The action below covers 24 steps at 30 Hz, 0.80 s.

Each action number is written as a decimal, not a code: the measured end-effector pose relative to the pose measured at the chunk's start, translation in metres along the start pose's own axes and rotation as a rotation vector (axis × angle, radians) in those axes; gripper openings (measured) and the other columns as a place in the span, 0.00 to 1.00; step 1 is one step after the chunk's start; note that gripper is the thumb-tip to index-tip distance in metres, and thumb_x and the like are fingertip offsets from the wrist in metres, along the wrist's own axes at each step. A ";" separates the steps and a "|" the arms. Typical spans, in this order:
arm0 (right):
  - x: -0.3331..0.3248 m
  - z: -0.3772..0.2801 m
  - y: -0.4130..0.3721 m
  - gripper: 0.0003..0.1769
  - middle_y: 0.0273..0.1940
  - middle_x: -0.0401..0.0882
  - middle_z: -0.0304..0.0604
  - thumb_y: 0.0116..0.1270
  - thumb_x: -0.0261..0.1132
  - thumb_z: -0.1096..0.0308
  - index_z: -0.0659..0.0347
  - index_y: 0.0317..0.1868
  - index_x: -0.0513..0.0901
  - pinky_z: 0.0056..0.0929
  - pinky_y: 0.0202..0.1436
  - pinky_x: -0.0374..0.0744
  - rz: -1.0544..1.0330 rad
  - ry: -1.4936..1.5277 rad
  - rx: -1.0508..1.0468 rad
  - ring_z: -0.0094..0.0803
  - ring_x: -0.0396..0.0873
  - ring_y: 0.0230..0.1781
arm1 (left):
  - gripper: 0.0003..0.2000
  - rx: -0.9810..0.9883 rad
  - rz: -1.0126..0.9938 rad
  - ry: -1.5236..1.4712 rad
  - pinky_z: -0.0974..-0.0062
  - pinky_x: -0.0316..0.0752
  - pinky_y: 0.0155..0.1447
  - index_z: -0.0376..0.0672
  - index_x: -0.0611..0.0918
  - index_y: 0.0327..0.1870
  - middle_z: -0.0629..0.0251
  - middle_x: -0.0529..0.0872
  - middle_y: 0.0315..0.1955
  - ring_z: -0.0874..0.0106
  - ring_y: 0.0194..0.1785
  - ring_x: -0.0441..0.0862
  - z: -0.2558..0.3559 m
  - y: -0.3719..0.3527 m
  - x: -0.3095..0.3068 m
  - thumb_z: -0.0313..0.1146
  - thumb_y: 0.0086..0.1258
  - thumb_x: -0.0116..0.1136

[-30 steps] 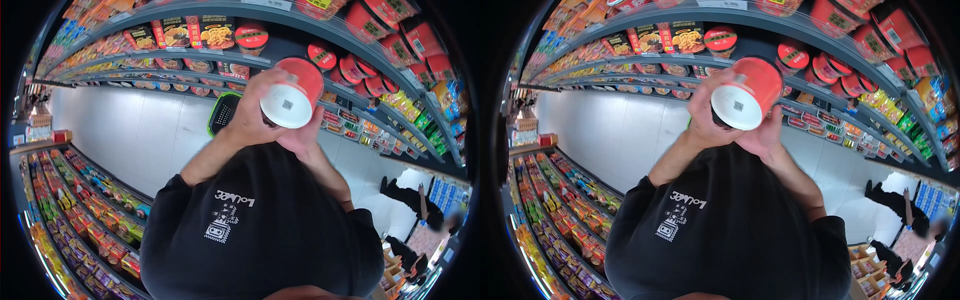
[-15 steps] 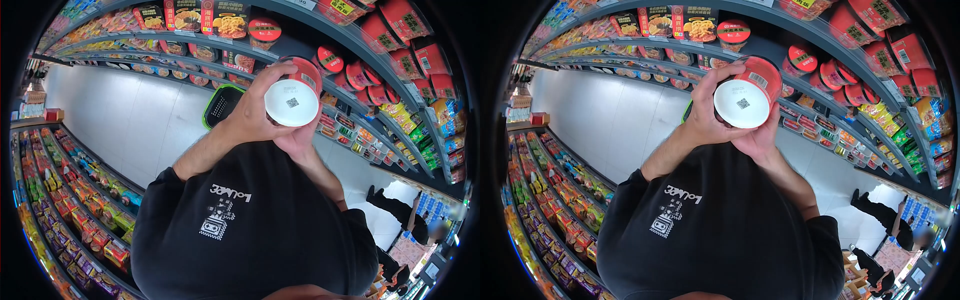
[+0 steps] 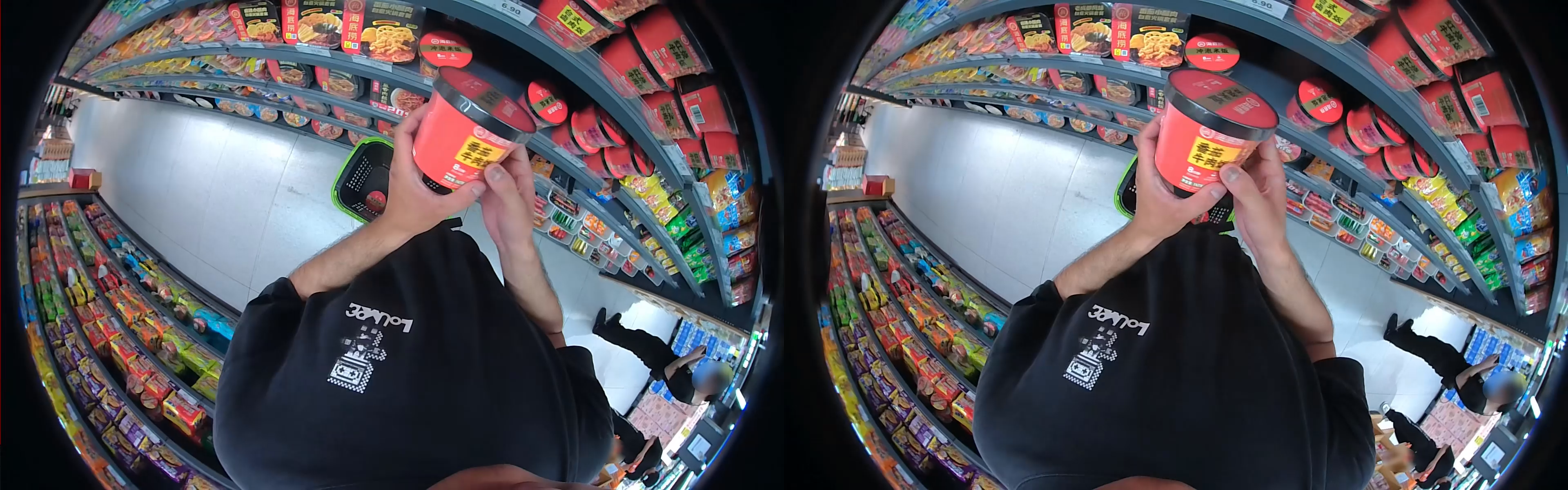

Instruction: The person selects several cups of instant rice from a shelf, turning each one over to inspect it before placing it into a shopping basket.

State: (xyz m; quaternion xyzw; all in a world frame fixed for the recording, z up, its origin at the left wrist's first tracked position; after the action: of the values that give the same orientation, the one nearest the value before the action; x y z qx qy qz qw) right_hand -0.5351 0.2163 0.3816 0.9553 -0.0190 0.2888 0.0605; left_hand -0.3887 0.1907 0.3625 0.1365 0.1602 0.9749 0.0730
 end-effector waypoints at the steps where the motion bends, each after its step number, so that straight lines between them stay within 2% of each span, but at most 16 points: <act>1: 0.001 -0.003 0.003 0.35 0.68 0.76 0.43 0.71 0.73 0.66 0.61 0.74 0.68 0.38 0.74 0.75 -0.018 -0.084 0.045 0.32 0.77 0.68 | 0.51 -0.051 -0.013 -0.123 0.64 0.74 0.75 0.32 0.60 0.77 0.51 0.72 0.69 0.66 0.73 0.73 -0.004 -0.003 -0.002 0.36 0.57 0.84; 6: 0.006 -0.007 0.012 0.39 0.64 0.79 0.44 0.64 0.78 0.74 0.62 0.72 0.68 0.38 0.74 0.76 -0.035 -0.324 0.177 0.32 0.78 0.67 | 0.51 -0.095 0.003 -0.088 0.64 0.75 0.73 0.31 0.60 0.77 0.50 0.75 0.67 0.66 0.71 0.77 -0.008 -0.005 -0.017 0.37 0.56 0.85; 9: 0.011 0.001 0.021 0.42 0.64 0.79 0.45 0.59 0.80 0.78 0.61 0.71 0.68 0.38 0.72 0.78 -0.022 -0.340 0.212 0.32 0.79 0.66 | 0.53 -0.095 0.001 -0.049 0.63 0.75 0.73 0.31 0.59 0.77 0.48 0.75 0.68 0.63 0.71 0.77 -0.017 -0.006 -0.027 0.39 0.56 0.85; 10: 0.010 0.006 0.026 0.42 0.64 0.79 0.45 0.59 0.80 0.78 0.61 0.71 0.68 0.38 0.72 0.78 -0.034 -0.351 0.212 0.32 0.79 0.66 | 0.54 -0.070 -0.013 0.070 0.61 0.75 0.74 0.31 0.59 0.78 0.46 0.74 0.69 0.61 0.72 0.77 -0.020 -0.006 -0.033 0.40 0.55 0.85; 11: 0.005 0.014 0.033 0.42 0.64 0.78 0.45 0.58 0.81 0.78 0.62 0.70 0.68 0.37 0.71 0.79 -0.005 -0.385 0.170 0.32 0.79 0.66 | 0.56 -0.047 -0.026 0.188 0.60 0.74 0.74 0.31 0.58 0.79 0.45 0.73 0.71 0.59 0.72 0.77 -0.024 -0.006 -0.038 0.42 0.55 0.86; 12: -0.001 0.023 0.040 0.43 0.64 0.78 0.45 0.57 0.82 0.79 0.62 0.70 0.68 0.36 0.70 0.80 0.024 -0.419 0.128 0.32 0.80 0.65 | 0.56 -0.041 -0.013 0.179 0.60 0.74 0.74 0.31 0.58 0.79 0.45 0.73 0.71 0.59 0.72 0.77 -0.029 -0.009 -0.043 0.42 0.55 0.86; 14: -0.024 0.046 0.070 0.44 0.64 0.77 0.48 0.56 0.83 0.77 0.64 0.68 0.66 0.35 0.69 0.79 0.066 -0.554 -0.160 0.32 0.80 0.64 | 0.58 -0.141 0.007 0.396 0.57 0.74 0.74 0.32 0.56 0.81 0.43 0.71 0.73 0.56 0.73 0.76 -0.041 -0.018 -0.053 0.43 0.54 0.86; 16: -0.047 0.056 0.106 0.46 0.63 0.77 0.50 0.56 0.85 0.73 0.66 0.68 0.65 0.36 0.69 0.79 0.125 -0.627 -0.263 0.35 0.80 0.63 | 0.59 -0.183 0.039 0.378 0.56 0.74 0.74 0.35 0.56 0.82 0.44 0.71 0.73 0.55 0.73 0.76 -0.050 -0.029 -0.068 0.44 0.55 0.86; 18: -0.070 0.065 0.145 0.48 0.64 0.76 0.51 0.55 0.87 0.70 0.68 0.69 0.64 0.37 0.69 0.79 0.138 -0.740 -0.309 0.36 0.80 0.63 | 0.57 -0.313 -0.022 0.349 0.55 0.75 0.73 0.39 0.54 0.84 0.45 0.70 0.74 0.57 0.74 0.75 -0.061 -0.043 -0.087 0.40 0.58 0.84; 19: -0.080 0.070 0.165 0.51 0.64 0.76 0.53 0.53 0.89 0.67 0.69 0.69 0.63 0.38 0.69 0.79 0.170 -0.841 -0.361 0.38 0.80 0.63 | 0.55 -0.319 0.007 0.381 0.57 0.77 0.70 0.38 0.58 0.82 0.45 0.74 0.70 0.56 0.71 0.78 -0.067 -0.051 -0.095 0.42 0.57 0.84; 20: -0.086 0.076 0.182 0.53 0.62 0.78 0.54 0.50 0.90 0.64 0.71 0.68 0.64 0.39 0.70 0.79 0.188 -0.864 -0.388 0.41 0.81 0.63 | 0.55 -0.314 0.026 0.377 0.57 0.77 0.70 0.38 0.58 0.82 0.45 0.74 0.70 0.56 0.71 0.78 -0.070 -0.057 -0.104 0.42 0.57 0.84; 22: -0.112 0.090 0.216 0.47 0.63 0.77 0.56 0.55 0.87 0.72 0.71 0.67 0.64 0.37 0.69 0.80 0.200 -1.092 -0.331 0.38 0.81 0.63 | 0.53 -0.516 0.050 0.387 0.58 0.79 0.69 0.38 0.59 0.81 0.46 0.75 0.69 0.57 0.69 0.79 -0.077 -0.074 -0.120 0.41 0.58 0.83; 24: -0.096 0.087 0.231 0.46 0.63 0.78 0.56 0.55 0.87 0.71 0.71 0.66 0.65 0.37 0.68 0.81 0.125 -1.037 -0.345 0.38 0.82 0.63 | 0.52 -0.520 0.108 0.365 0.59 0.80 0.66 0.40 0.61 0.81 0.47 0.75 0.68 0.60 0.66 0.80 -0.091 -0.090 -0.135 0.41 0.58 0.83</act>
State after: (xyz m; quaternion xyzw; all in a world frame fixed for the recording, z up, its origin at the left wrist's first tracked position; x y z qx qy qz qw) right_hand -0.5840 -0.0235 0.2804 0.9457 -0.1502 -0.2239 0.1815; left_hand -0.2773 0.2234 0.2168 -0.0556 -0.0914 0.9940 0.0236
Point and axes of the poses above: each hand's wrist, its own y-axis towards the middle knuckle, its own x-axis out of the palm, z = x × y, the point moved 1 cm from there along y, towards the middle knuckle
